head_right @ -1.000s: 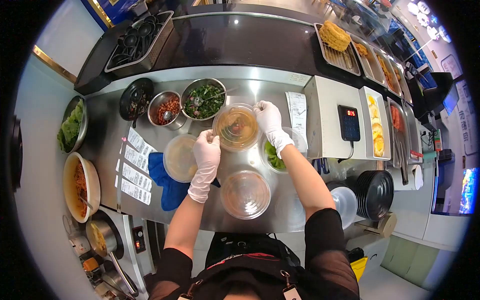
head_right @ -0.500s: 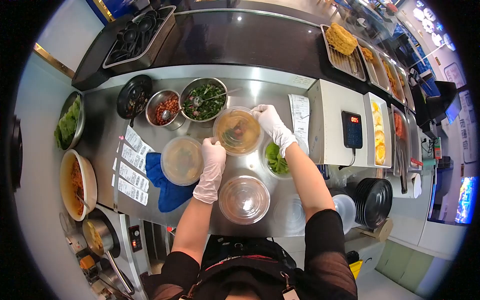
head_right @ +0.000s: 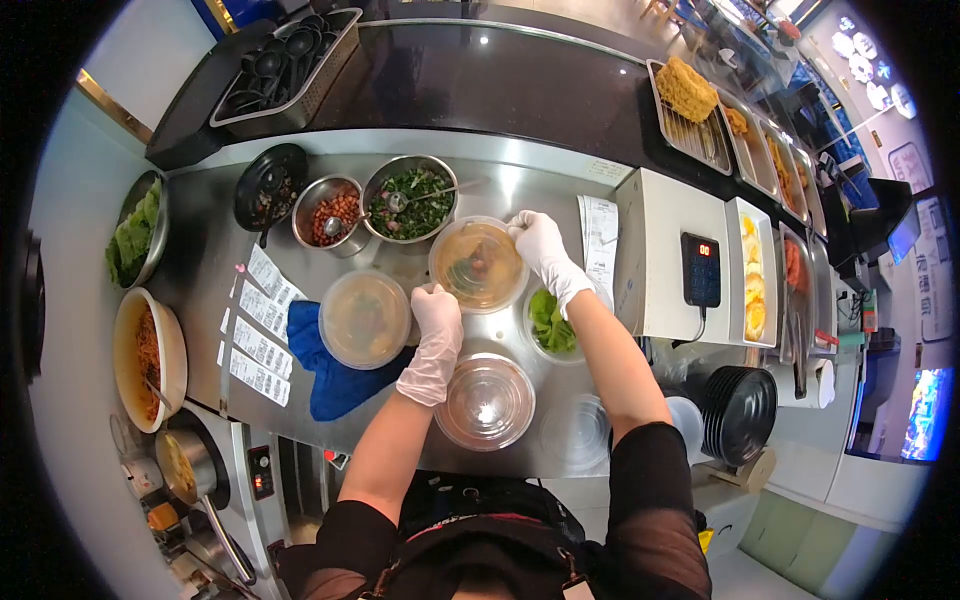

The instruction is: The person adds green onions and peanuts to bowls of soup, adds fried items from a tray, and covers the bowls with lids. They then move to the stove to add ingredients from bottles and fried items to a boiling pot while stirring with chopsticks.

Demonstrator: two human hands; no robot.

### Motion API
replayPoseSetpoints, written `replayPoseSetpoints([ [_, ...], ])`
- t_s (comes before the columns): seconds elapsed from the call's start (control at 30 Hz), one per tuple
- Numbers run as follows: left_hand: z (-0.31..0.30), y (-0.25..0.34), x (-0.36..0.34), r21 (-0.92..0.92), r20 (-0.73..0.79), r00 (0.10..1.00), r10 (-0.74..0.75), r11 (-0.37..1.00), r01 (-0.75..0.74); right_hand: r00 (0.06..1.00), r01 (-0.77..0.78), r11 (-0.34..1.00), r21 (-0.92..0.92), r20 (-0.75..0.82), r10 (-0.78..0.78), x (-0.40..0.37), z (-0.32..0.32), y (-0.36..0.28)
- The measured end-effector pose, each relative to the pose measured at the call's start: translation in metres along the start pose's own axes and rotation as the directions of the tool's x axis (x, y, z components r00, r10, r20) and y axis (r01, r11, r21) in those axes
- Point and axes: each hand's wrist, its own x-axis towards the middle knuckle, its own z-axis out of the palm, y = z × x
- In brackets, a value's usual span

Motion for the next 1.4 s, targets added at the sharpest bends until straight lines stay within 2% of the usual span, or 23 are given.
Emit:
replayPoseSetpoints([
  [0.03, 0.0, 0.0, -0.002, 0.02, 0.011, 1.0, 0.029, 0.999, -0.03, 0.999, 0.013, 0.984, -0.178, -0.039, -0.02, -0.003, -0.002, -0.007],
  [0.07, -0.003, 0.003, -0.006, 0.042, 0.022, 0.998, 0.059, 0.997, -0.059, 0.999, 0.021, 0.984, -0.179, -0.037, -0.028, -0.009, -0.002, -0.013],
  [0.13, -0.016, 0.027, -0.02, 0.18, 0.056, 0.995, 0.088, 0.979, -0.097, 0.881, 0.409, 0.783, -0.469, -0.022, -0.473, -0.024, -0.002, -0.026],
  [0.17, -0.022, 0.038, -0.024, 0.318, 0.094, 0.99, 0.105, 0.939, -0.13, 0.878, 0.415, 0.78, -0.468, -0.02, -0.479, -0.032, -0.002, -0.036],
  [0.2, -0.024, 0.045, -0.023, 0.313, 0.086, 0.99, 0.108, 0.941, -0.13, 0.851, 0.498, 0.66, -0.562, 0.172, -0.496, -0.04, -0.001, -0.047],
  [0.23, -0.025, 0.054, -0.02, 0.222, 0.059, 0.988, 0.141, 0.963, -0.151, 0.807, 0.581, 0.524, -0.622, 0.356, -0.472, -0.045, 0.0, -0.051],
  [0.3, -0.03, 0.066, 0.007, -0.004, 0.106, 0.99, 0.095, 0.995, -0.096, 0.796, 0.603, 0.488, -0.632, 0.432, -0.425, -0.046, 0.004, -0.05],
  [0.33, -0.015, 0.049, 0.047, -0.178, -0.1, 0.988, 0.116, 0.975, -0.133, 0.781, 0.624, 0.45, -0.638, 0.503, -0.369, -0.046, 0.006, -0.049],
  [0.4, -0.027, 0.09, 0.058, -0.455, 0.001, 0.999, -0.053, 0.889, 0.047, 0.782, 0.623, 0.456, -0.636, 0.485, -0.391, -0.043, 0.009, -0.049],
  [0.53, -0.031, 0.084, 0.121, -0.396, 0.046, 0.998, -0.048, 0.916, 0.063, 0.8, 0.598, 0.369, -0.712, 0.501, -0.33, -0.048, 0.012, -0.068],
  [0.6, -0.027, 0.092, 0.127, -0.38, -0.175, 0.984, 0.014, 0.921, -0.08, 0.802, 0.596, 0.345, -0.725, 0.516, -0.301, -0.047, 0.013, -0.073],
  [0.63, -0.029, 0.096, 0.132, -0.436, -0.043, 0.999, -0.018, 0.9, -0.003, 0.798, 0.601, 0.324, -0.731, 0.524, -0.298, -0.045, 0.014, -0.073],
  [0.67, -0.027, 0.095, 0.141, -0.432, -0.037, 0.999, -0.016, 0.902, -0.001, 0.795, 0.604, 0.305, -0.736, 0.532, -0.291, -0.044, 0.015, -0.072],
  [0.73, -0.021, 0.088, 0.172, -0.305, -0.156, 0.984, 0.082, 0.944, -0.127, 0.793, 0.606, 0.323, -0.727, 0.523, -0.311, -0.045, 0.013, -0.07],
  [0.8, -0.02, 0.085, 0.157, -0.19, -0.17, 0.98, 0.099, 0.973, -0.131, 0.787, 0.615, 0.336, -0.713, 0.527, -0.323, -0.045, 0.012, -0.067],
  [0.87, -0.026, 0.086, 0.109, 0.197, 0.321, 0.914, 0.247, 0.927, -0.32, 0.793, 0.605, 0.334, -0.723, 0.508, -0.338, -0.045, 0.014, -0.066],
  [0.93, -0.02, 0.085, 0.091, 0.258, 0.573, 0.813, 0.105, 0.918, -0.301, 0.788, 0.612, 0.333, -0.718, 0.514, -0.34, -0.045, 0.014, -0.066],
  [1.03, -0.008, 0.088, 0.09, 0.166, 0.669, 0.743, 0.017, 0.971, -0.172, 0.789, 0.612, 0.335, -0.716, 0.522, -0.324, -0.046, 0.014, -0.069],
  [1.17, 0.005, 0.084, 0.108, 0.247, 0.7, 0.713, -0.045, 0.952, -0.182, 0.804, 0.593, 0.362, -0.719, 0.508, -0.309, -0.047, 0.016, -0.068],
  [1.27, 0.013, 0.085, 0.114, 0.4, 0.683, 0.716, -0.141, 0.893, -0.206, 0.808, 0.588, 0.36, -0.724, 0.512, -0.291, -0.047, 0.016, -0.071],
  [1.33, 0.013, 0.097, 0.114, 0.53, 0.723, 0.681, -0.122, 0.729, -0.433, 0.805, 0.593, 0.36, -0.721, 0.509, -0.305, -0.047, 0.015, -0.067],
  [1.37, 0.007, 0.098, 0.116, 0.383, 0.785, 0.613, -0.09, 0.849, -0.365, 0.802, 0.596, 0.361, -0.718, 0.507, -0.316, -0.047, 0.015, -0.067],
  [1.4, 0.007, 0.097, 0.116, 0.381, 0.783, 0.616, -0.083, 0.847, -0.371, 0.8, 0.598, 0.358, -0.718, 0.505, -0.324, -0.048, 0.015, -0.067],
])
